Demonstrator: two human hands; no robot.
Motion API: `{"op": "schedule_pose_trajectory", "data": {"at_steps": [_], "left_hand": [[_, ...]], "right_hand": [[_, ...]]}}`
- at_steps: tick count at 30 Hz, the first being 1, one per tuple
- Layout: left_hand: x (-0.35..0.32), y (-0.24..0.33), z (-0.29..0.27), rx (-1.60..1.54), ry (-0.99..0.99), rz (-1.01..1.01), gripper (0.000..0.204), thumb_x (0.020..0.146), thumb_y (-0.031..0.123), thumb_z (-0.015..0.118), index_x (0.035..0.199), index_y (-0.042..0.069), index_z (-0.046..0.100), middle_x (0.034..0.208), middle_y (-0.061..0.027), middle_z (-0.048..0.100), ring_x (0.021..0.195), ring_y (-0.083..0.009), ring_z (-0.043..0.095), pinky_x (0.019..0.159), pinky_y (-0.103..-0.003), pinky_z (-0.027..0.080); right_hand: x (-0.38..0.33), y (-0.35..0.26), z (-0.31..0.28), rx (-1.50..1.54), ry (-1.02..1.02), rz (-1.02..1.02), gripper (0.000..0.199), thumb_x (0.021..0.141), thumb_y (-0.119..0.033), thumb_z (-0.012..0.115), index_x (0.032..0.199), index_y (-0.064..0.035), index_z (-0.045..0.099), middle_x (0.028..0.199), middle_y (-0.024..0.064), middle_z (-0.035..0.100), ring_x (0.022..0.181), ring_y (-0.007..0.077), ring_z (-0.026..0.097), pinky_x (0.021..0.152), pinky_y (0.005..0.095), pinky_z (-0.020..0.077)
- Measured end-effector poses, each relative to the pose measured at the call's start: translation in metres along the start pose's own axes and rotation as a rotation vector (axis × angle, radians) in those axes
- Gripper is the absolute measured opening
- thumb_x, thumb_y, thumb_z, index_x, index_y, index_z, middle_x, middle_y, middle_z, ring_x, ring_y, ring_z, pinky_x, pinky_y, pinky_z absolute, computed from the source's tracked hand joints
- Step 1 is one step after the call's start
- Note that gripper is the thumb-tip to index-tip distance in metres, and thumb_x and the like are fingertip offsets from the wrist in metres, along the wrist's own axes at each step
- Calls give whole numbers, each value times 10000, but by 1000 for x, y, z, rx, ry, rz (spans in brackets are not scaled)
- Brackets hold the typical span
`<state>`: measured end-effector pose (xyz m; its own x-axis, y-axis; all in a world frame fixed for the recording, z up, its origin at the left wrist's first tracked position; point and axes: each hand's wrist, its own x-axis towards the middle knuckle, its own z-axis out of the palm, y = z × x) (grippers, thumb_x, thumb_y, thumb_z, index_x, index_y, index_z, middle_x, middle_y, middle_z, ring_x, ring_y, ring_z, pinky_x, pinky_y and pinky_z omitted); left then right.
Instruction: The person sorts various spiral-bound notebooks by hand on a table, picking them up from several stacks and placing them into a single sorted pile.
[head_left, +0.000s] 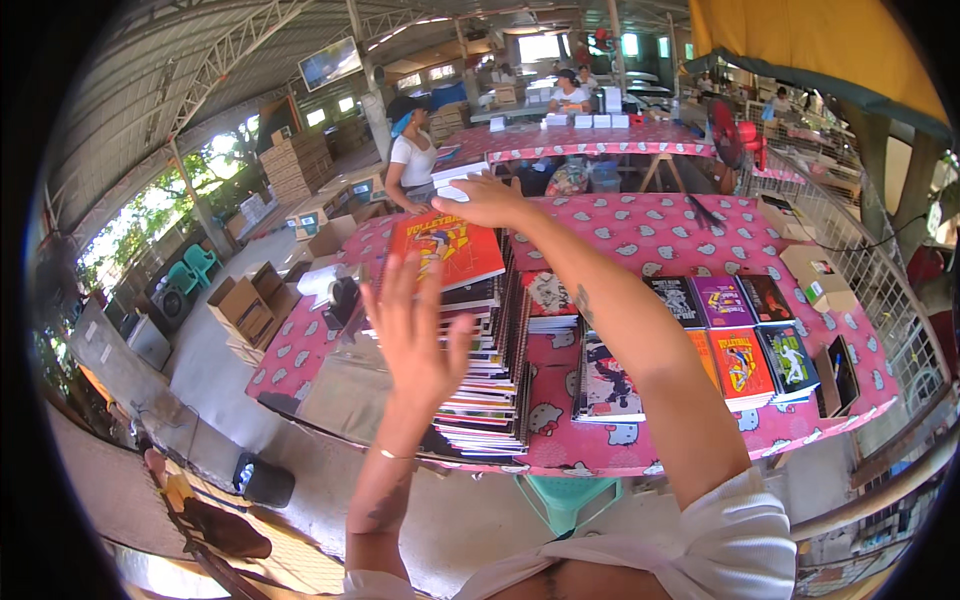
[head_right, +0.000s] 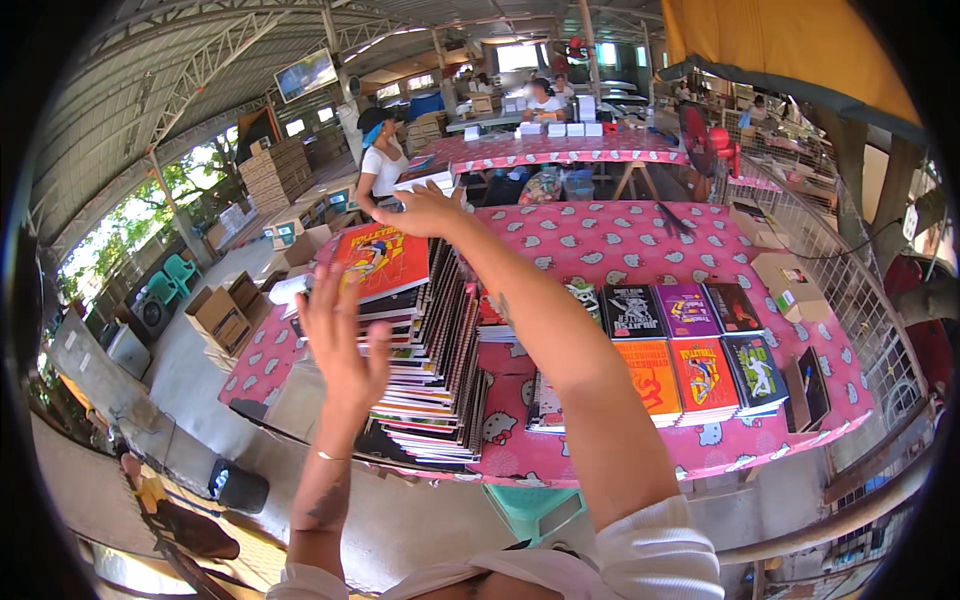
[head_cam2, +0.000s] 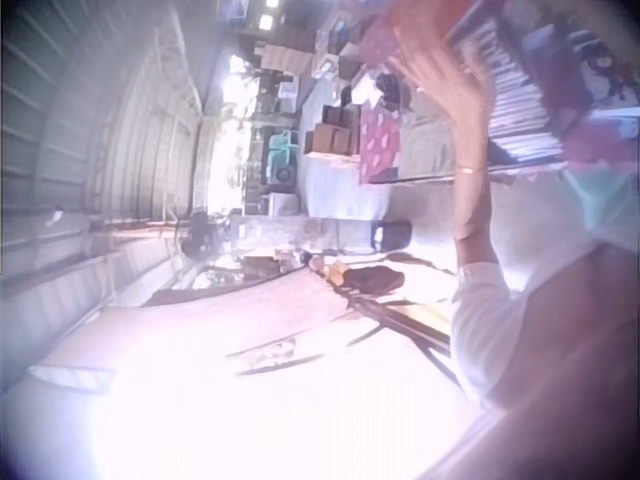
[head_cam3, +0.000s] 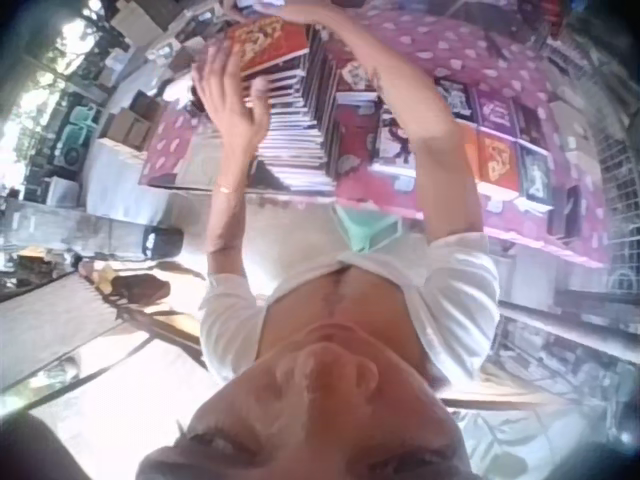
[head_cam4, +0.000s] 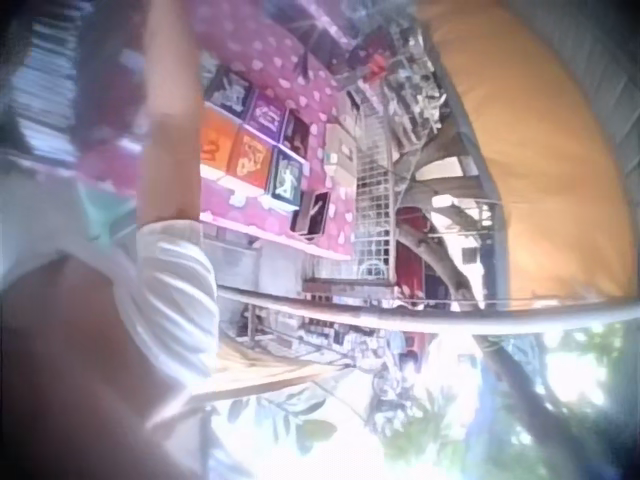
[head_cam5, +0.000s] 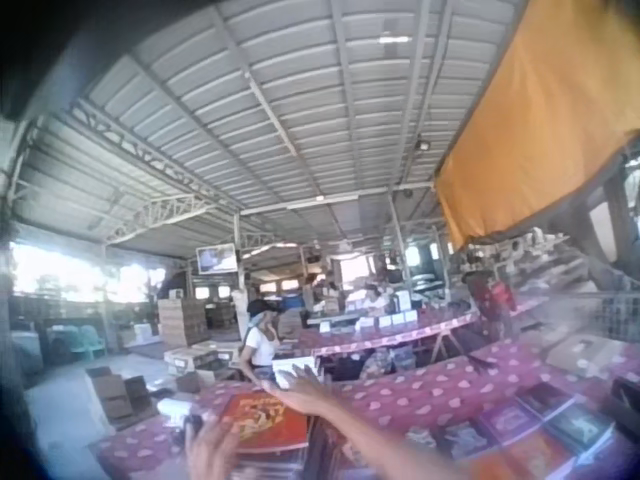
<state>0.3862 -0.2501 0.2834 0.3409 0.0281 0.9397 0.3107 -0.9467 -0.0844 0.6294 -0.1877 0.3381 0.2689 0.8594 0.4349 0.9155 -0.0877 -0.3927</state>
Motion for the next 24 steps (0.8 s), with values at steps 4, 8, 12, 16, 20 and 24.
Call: {"op": "schedule_pose_trajectory", "data": {"at_steps": [4,8,12,16,20,24], "left_hand": [[-5,-3,24,154,-11,-12,584,999,477,341,1376,56,492,1354,-161,507,1330,-330,405,1141,-535,125],[-11,-17,26,113,-10,-67,586,1002,500,282,1281,63,555,1221,-131,551,1130,-313,504,1077,-511,221],[-7,-12,41,38,91,-4,532,997,463,337,1237,49,571,1172,-143,573,1095,-330,519,1025,-499,305],[-68,34,12,-302,-6,30,486,966,428,442,1232,39,561,1222,-193,549,1155,-367,498,1021,-533,340],[-139,129,96,-543,-424,26,529,880,330,625,1303,39,497,1324,-186,501,1201,-379,501,1018,-548,381],[-187,152,146,-304,-581,92,554,856,240,644,1345,45,473,1351,-166,486,1184,-361,526,970,-478,447]], "right_hand": [[25,15,2,-21,-279,-17,987,783,-811,438,1086,102,658,1177,329,603,1159,404,582,965,404,452],[25,11,-5,37,-358,-21,962,814,-794,423,1173,74,629,1227,296,594,1183,363,572,983,396,435],[3,50,-14,441,37,-77,800,929,-685,374,1386,-38,485,1419,205,480,1320,307,457,1081,355,346],[-103,82,10,573,424,-190,496,936,-400,565,1270,-34,558,1207,183,614,1108,319,595,935,397,455],[-290,192,61,44,-6,176,760,790,-370,728,1414,-113,377,1367,220,441,1260,396,427,1022,503,360],[-414,214,75,-370,-360,456,973,722,-431,767,1497,-176,236,1512,254,235,1387,472,235,1050,686,208]]}}
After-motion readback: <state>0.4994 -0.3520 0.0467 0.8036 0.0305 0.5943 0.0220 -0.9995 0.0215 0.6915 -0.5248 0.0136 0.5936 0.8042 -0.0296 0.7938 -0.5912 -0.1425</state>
